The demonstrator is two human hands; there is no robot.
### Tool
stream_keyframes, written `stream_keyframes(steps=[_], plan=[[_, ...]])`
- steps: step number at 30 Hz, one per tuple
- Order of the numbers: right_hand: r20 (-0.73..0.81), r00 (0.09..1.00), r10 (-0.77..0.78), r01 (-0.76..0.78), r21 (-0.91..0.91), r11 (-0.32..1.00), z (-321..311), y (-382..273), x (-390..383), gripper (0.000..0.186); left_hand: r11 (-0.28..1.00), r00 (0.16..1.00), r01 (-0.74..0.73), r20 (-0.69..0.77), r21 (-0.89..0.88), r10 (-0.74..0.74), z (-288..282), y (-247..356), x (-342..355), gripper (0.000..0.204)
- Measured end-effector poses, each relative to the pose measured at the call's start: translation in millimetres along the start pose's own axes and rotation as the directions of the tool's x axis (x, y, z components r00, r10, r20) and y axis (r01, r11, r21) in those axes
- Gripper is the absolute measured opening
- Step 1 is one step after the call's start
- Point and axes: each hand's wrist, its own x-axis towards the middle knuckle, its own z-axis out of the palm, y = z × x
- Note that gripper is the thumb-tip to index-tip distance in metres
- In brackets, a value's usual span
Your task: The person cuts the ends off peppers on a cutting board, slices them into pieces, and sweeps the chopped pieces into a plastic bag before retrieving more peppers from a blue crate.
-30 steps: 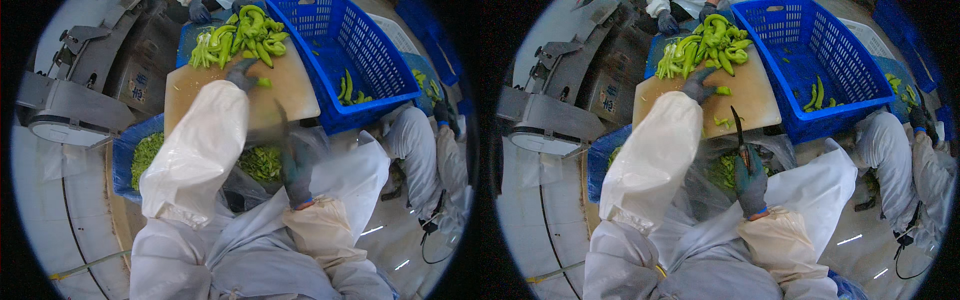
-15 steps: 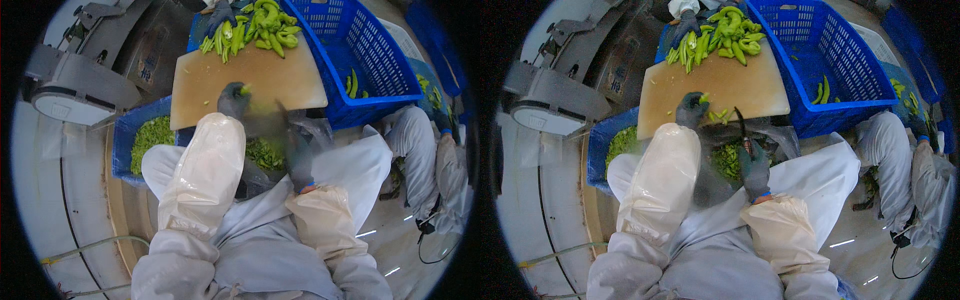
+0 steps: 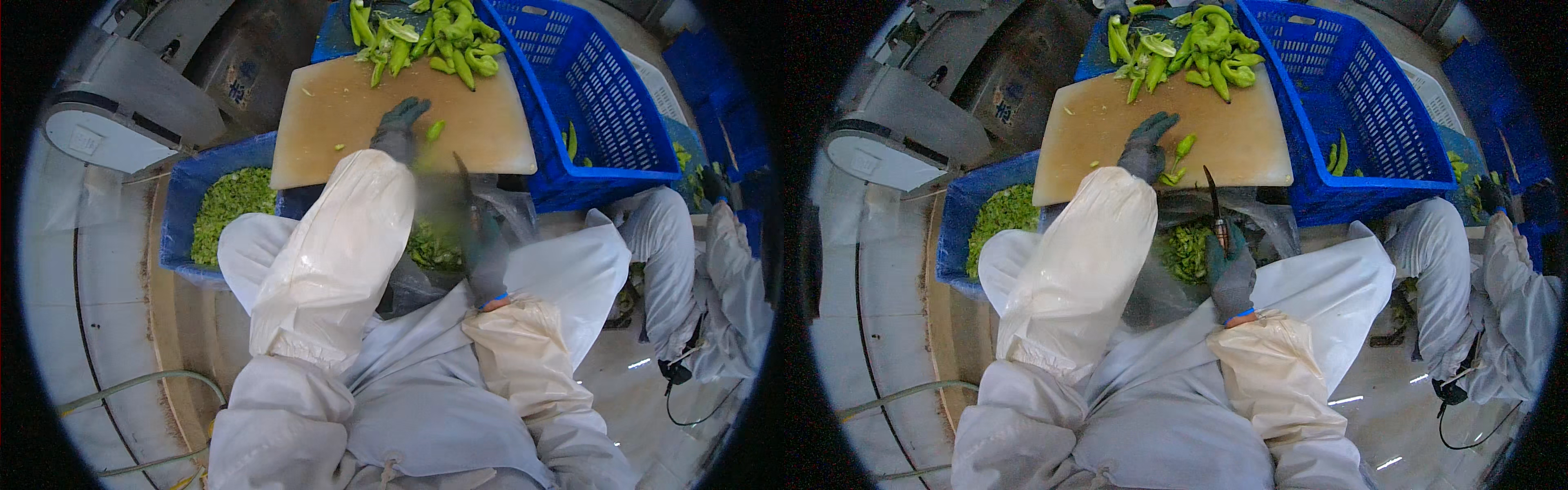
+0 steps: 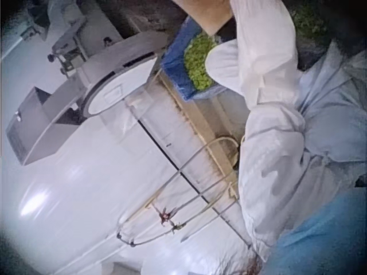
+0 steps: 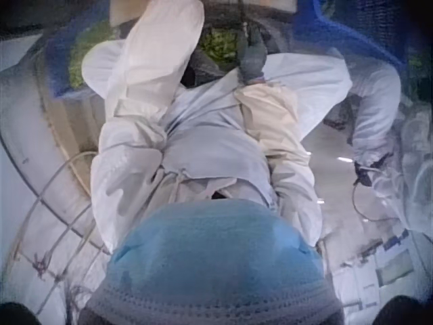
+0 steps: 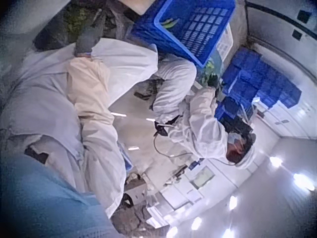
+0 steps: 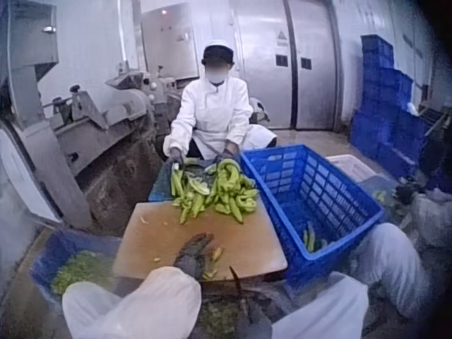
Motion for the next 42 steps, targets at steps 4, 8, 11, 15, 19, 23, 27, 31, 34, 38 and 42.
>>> stream_keyframes(steps=[4, 8, 11, 15, 19, 23, 27, 31, 34, 38, 42], plan=[[-0.006, 1.000, 0.015, -0.015, -0.061, 0.998, 1, 14, 2, 0.041, 0.956, 0.912, -0.263, 0.356, 0.129, 0.203, 14, 2, 20, 0.066], [0.038, 0.995, 0.090, -0.089, -0.049, 0.995, 4, 13, 2, 0.041, 0.966, 0.926, -0.253, 0.303, 0.054, 0.226, 11, -16, 11, 0.054], [-0.012, 0.999, -0.035, 0.033, -0.100, 0.994, 2, 23, 5, 0.040, 0.999, 0.959, -0.036, 0.280, -0.008, 0.036, 2, -8, -1, 0.042], [0.040, 0.994, 0.105, -0.104, -0.031, 0.994, -1, -6, 4, 0.038, 0.998, 0.996, 0.032, 0.079, 0.060, -0.037, -13, 12, -33, 0.035], [0.021, 0.992, -0.122, 0.123, -0.028, 0.992, 4, -12, 5, 0.041, 0.974, 0.989, 0.147, -0.030, 0.174, -0.144, -9, 22, -39, 0.033], [0.021, 0.995, -0.100, 0.101, -0.042, 0.994, 12, -14, 16, 0.043, 0.927, 0.989, 0.137, 0.008, 0.349, -0.149, -7, 27, -38, 0.032], [0.117, 0.992, -0.044, 0.064, -0.174, 0.983, 14, -18, 31, 0.043, 0.905, 0.987, 0.140, 0.017, 0.403, -0.161, -2, 28, -35, 0.031], [0.183, 0.983, -0.001, 0.052, -0.272, 0.961, 17, -26, 38, 0.043, 0.899, 0.992, 0.124, -0.055, 0.420, -0.111, 1, 18, -39, 0.031], [0.199, 0.979, -0.043, 0.100, -0.288, 0.952, 24, -21, 50, 0.043, 0.890, 0.992, 0.124, -0.032, 0.438, -0.123, 3, 16, -33, 0.031], [0.217, 0.974, -0.067, 0.130, -0.290, 0.948, 24, 5, 56, 0.045, 0.882, 0.983, 0.140, 0.044, 0.450, -0.178, 5, 29, -25, 0.030], [0.239, 0.971, -0.017, 0.089, -0.295, 0.951, 17, 21, 18, 0.045, 0.896, 0.987, 0.154, -0.020, 0.417, -0.161, 1, 28, -33, 0.033]])
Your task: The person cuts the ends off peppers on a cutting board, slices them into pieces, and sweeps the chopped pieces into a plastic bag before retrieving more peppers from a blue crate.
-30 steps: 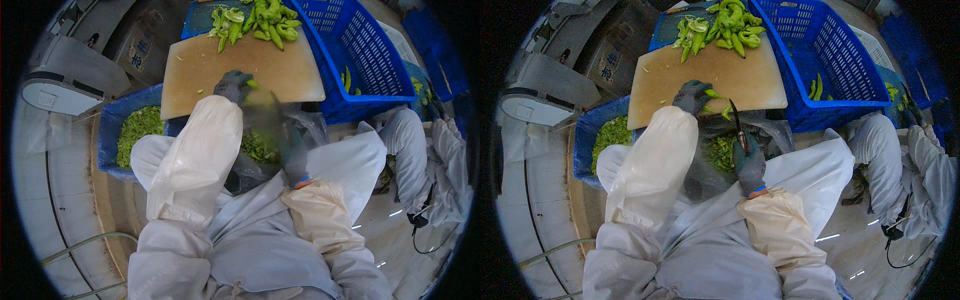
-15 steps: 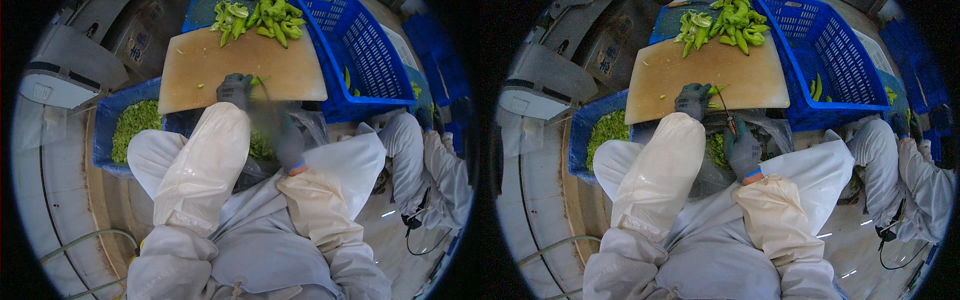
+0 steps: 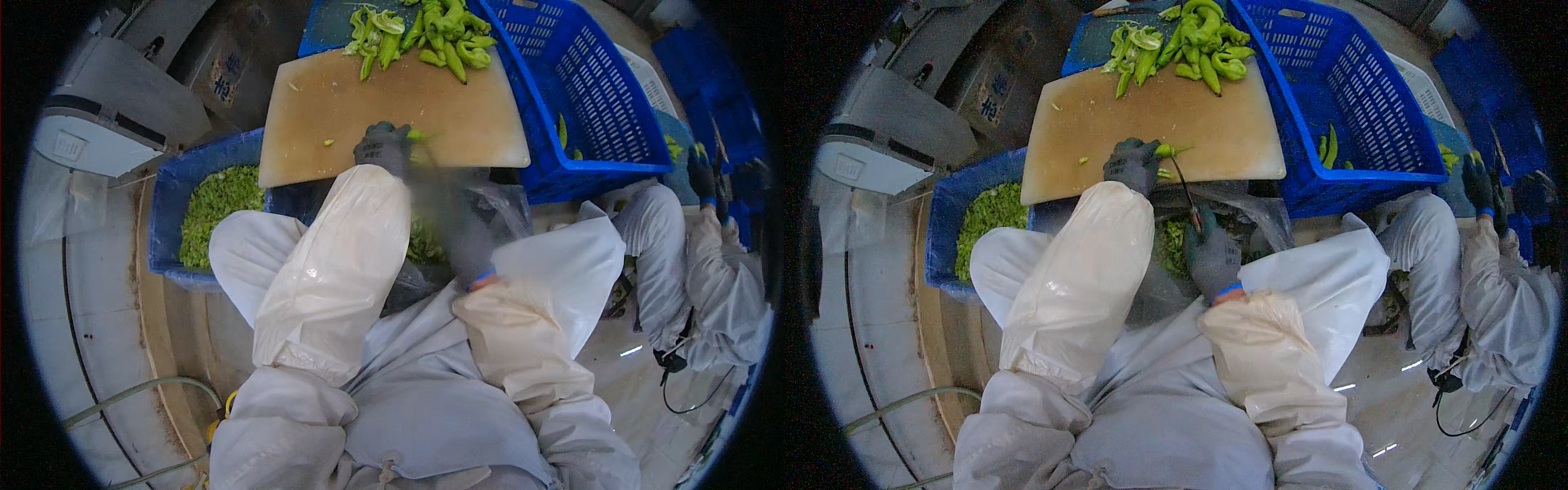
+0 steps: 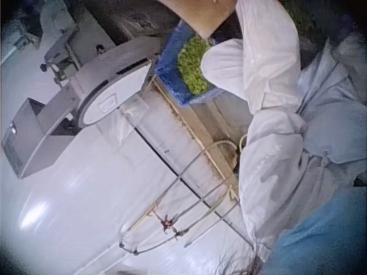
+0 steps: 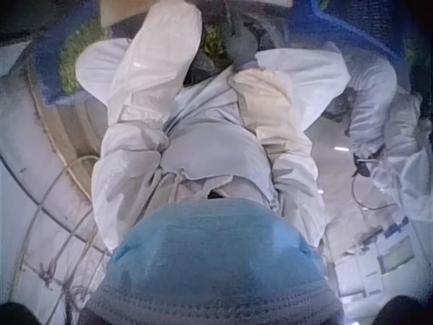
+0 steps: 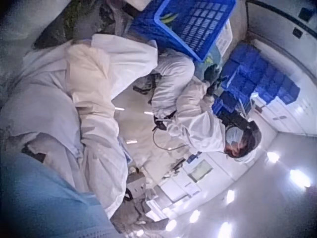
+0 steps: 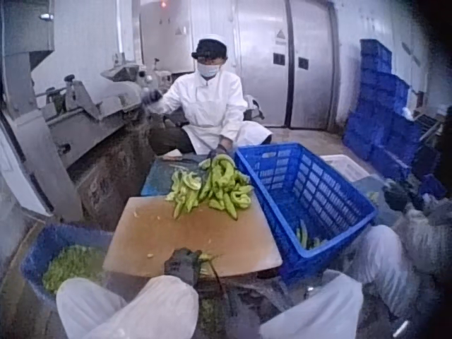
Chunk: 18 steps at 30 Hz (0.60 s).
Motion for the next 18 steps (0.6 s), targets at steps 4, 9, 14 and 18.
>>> stream_keyframes(steps=[4, 9, 14, 18], plan=[[-0.103, 0.992, -0.067, 0.075, 0.074, 0.994, -15, -14, -28, 0.043, 0.945, 0.964, 0.264, 0.099, -0.193, -0.248, -3, -5, -2, 0.037], [-0.161, 0.985, -0.061, 0.063, 0.009, 0.998, -34, -18, -24, 0.038, 0.815, 0.855, 0.508, 0.275, -0.278, -0.439, 6, 0, 8, 0.035], [-0.169, 0.985, -0.020, 0.057, 0.215, 0.975, -24, -52, -7, 0.036, 0.894, 0.887, 0.326, 0.426, -0.308, -0.177, 16, -43, 8, 0.034], [-0.047, 0.996, 0.076, -0.064, 0.217, 0.974, -20, -78, 4, 0.038, 0.996, 0.954, -0.080, 0.290, 0.028, 0.069, 4, -48, 6, 0.031]])
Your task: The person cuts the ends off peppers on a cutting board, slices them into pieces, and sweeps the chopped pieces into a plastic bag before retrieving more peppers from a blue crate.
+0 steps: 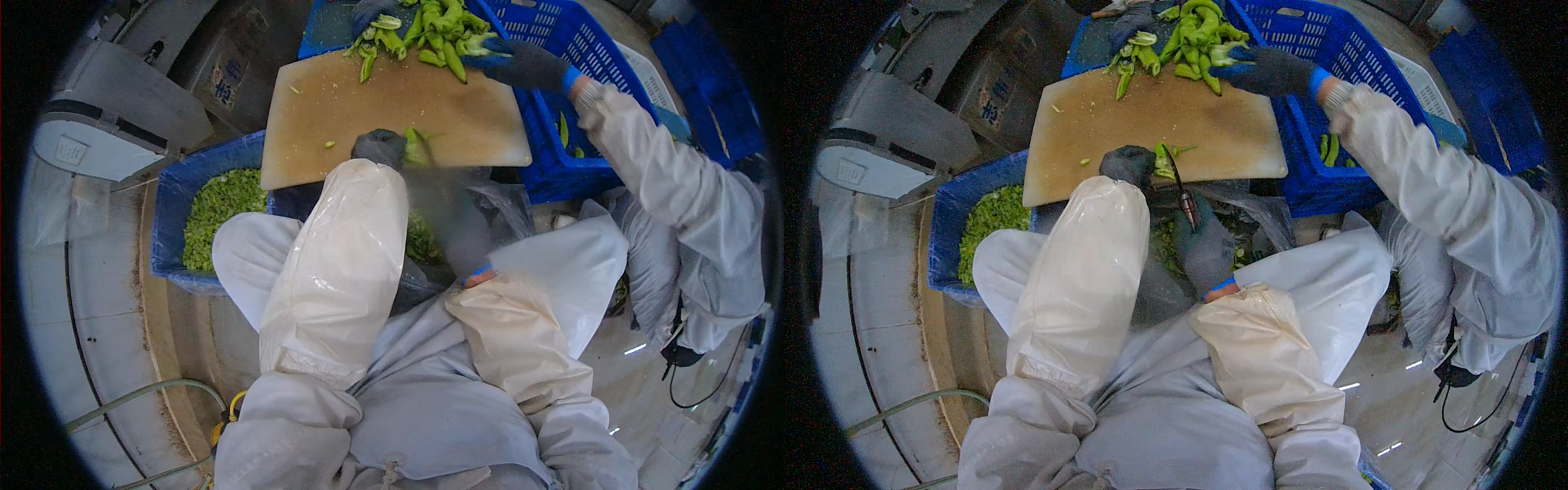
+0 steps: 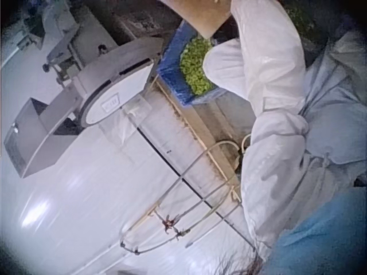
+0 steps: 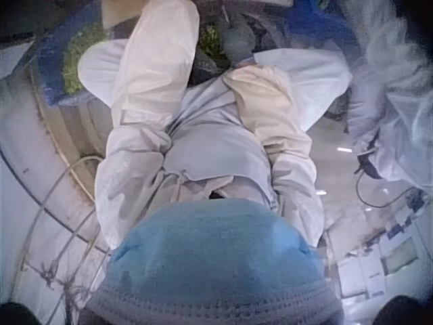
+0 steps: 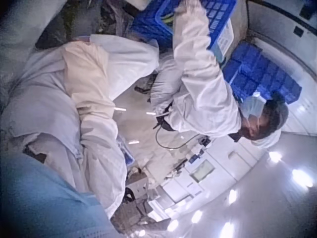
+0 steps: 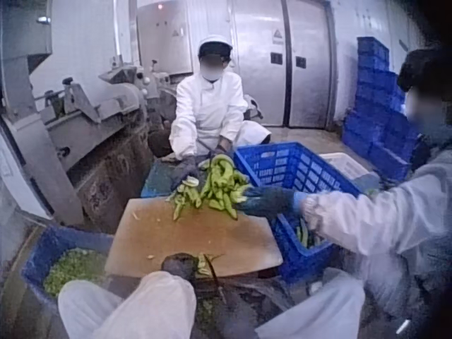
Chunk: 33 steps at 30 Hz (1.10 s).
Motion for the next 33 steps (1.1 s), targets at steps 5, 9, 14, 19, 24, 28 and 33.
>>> stream_keyframes(steps=[5, 9, 14, 19, 24, 28, 33], plan=[[-0.005, 1.000, 0.010, -0.010, -0.094, 0.996, -7, 20, 15, 0.037, 0.611, 0.852, 0.437, 0.087, -0.660, -0.516, -10, 53, 8, 0.021], [0.084, 0.996, 0.005, 0.012, -0.208, 0.978, 13, 16, 17, 0.037, 0.583, 0.841, 0.372, -0.004, -0.722, -0.541, -18, 37, -2, 0.029], [-0.020, 0.995, -0.101, 0.098, -0.116, 0.988, 4, 25, 17, 0.041, 0.627, 0.846, 0.460, 0.096, -0.628, -0.524, -28, 55, 6, 0.028], [0.005, 0.992, -0.128, 0.127, -0.153, 0.980, 8, 12, 23, 0.045, 0.631, 0.855, 0.403, 0.027, -0.663, -0.518, -4, 29, 3, 0.027], [-0.030, 0.964, -0.264, 0.255, -0.175, 0.951, 11, 44, 40, 0.044, 0.588, 0.866, 0.353, 0.016, -0.728, -0.500, 2, 49, 6, 0.027], [0.028, 0.990, -0.140, 0.143, -0.208, 0.968, 18, 56, 31, 0.043, 0.655, 0.856, 0.359, -0.044, -0.664, -0.514, 2, 43, 3, 0.026], [0.046, 0.982, -0.182, 0.187, -0.168, 0.968, 1, 71, -21, 0.046, 0.630, 0.863, 0.349, -0.025, -0.694, -0.505, -4, 43, 2, 0.027]])
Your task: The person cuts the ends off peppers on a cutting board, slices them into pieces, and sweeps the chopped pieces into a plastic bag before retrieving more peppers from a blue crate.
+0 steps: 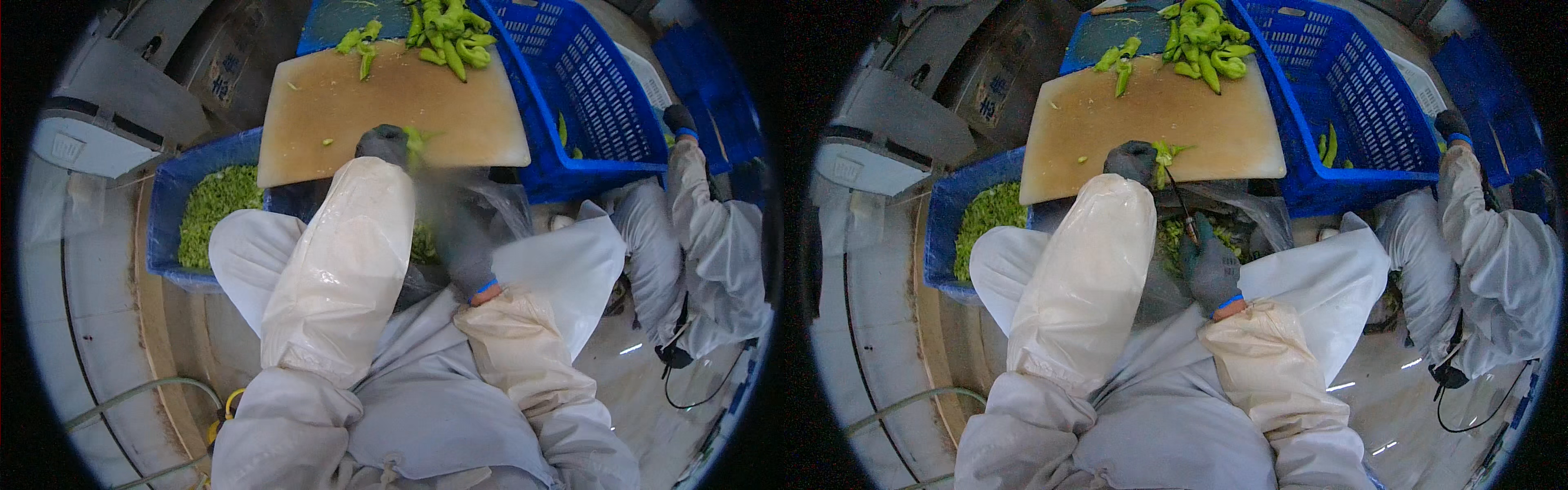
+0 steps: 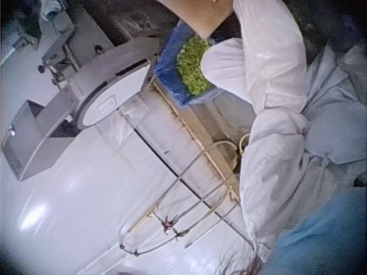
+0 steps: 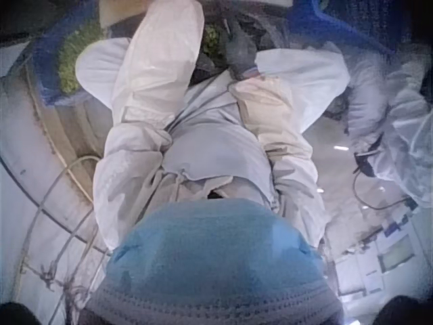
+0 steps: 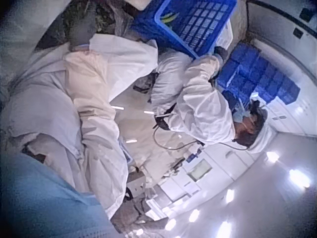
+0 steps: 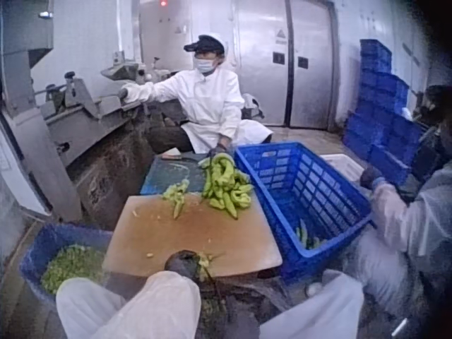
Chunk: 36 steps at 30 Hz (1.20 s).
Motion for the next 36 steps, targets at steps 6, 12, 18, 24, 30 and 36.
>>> stream_keyframes(steps=[6, 12, 18, 24, 30, 36], plan=[[-0.174, 0.985, 0.008, 0.005, 0.077, 0.997, -18, -7, -6, 0.043, 0.982, 0.978, 0.187, 0.095, -0.014, -0.185, -4, 22, -2, 0.034], [-0.247, 0.965, 0.087, -0.033, 0.216, 0.976, -26, -7, -1, 0.036, 0.905, 0.992, 0.050, 0.086, 0.423, -0.095, 8, 54, -9, 0.053], [-0.225, 0.952, 0.210, -0.096, 0.429, 0.898, -21, -4, 6, 0.031, 0.860, 0.985, -0.115, 0.169, 0.496, 0.034, 8, 50, -12, 0.032], [-0.036, 0.879, 0.476, -0.267, 0.790, 0.552, -30, -2, 13, 0.019, 0.995, 0.983, 0.041, 0.172, 0.094, -0.057, -2, 35, -5, 0.041], [0.107, 0.796, 0.596, -0.417, 0.811, 0.411, -45, -4, 14, 0.017, 0.472, 0.649, -0.745, 0.679, 0.472, 0.344, -28, 5, 83, 0.024], [0.049, 0.810, 0.584, -0.366, 0.821, 0.439, -46, -11, 21, 0.015, 0.888, 0.991, -0.053, -0.085, 0.457, 0.103, -32, 74, 208, 0.056]])
